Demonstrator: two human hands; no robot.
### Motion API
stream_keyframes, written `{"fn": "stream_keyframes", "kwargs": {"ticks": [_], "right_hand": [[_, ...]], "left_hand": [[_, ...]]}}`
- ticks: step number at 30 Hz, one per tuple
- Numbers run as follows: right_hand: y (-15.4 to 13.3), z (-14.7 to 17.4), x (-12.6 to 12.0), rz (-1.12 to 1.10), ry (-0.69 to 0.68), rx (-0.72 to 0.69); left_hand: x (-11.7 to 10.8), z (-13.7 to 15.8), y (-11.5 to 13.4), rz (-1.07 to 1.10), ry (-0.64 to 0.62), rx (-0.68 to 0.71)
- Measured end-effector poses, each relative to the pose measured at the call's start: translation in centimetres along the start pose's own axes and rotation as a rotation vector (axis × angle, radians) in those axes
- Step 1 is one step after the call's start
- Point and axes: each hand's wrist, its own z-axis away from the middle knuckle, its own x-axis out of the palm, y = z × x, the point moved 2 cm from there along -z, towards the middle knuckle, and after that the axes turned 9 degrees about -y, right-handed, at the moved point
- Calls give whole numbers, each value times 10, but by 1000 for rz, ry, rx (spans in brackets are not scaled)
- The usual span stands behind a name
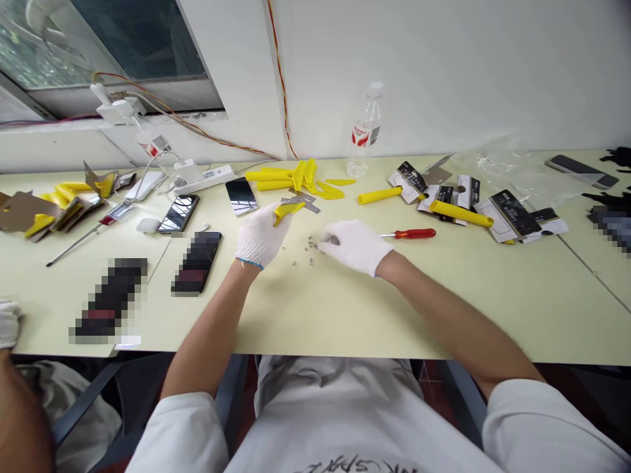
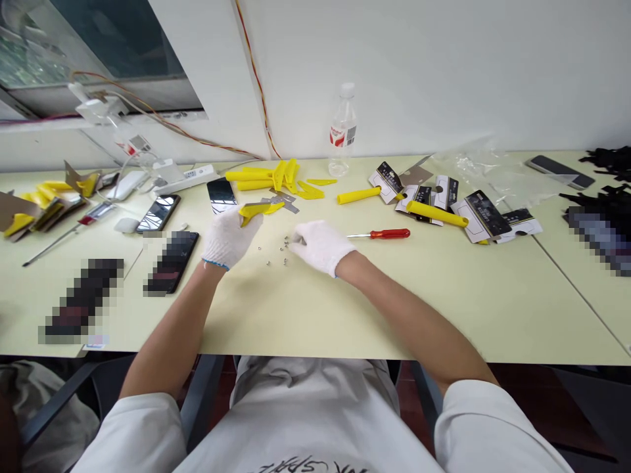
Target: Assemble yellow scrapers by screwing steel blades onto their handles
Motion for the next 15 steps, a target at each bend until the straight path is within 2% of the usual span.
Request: {"fn": "stream_keyframes", "kwargs": {"ticks": [3,7,15], "right_hand": [[-10,2,24,176,-121,53],[-23,1,49,227,-108,147],[-24,-3,52,240,-134,174]], "left_hand": [[-9,-4,-8,104,19,-108],[-13,-3,-3,208,27,-92],[-14,1,6,143,31,-83]]}}
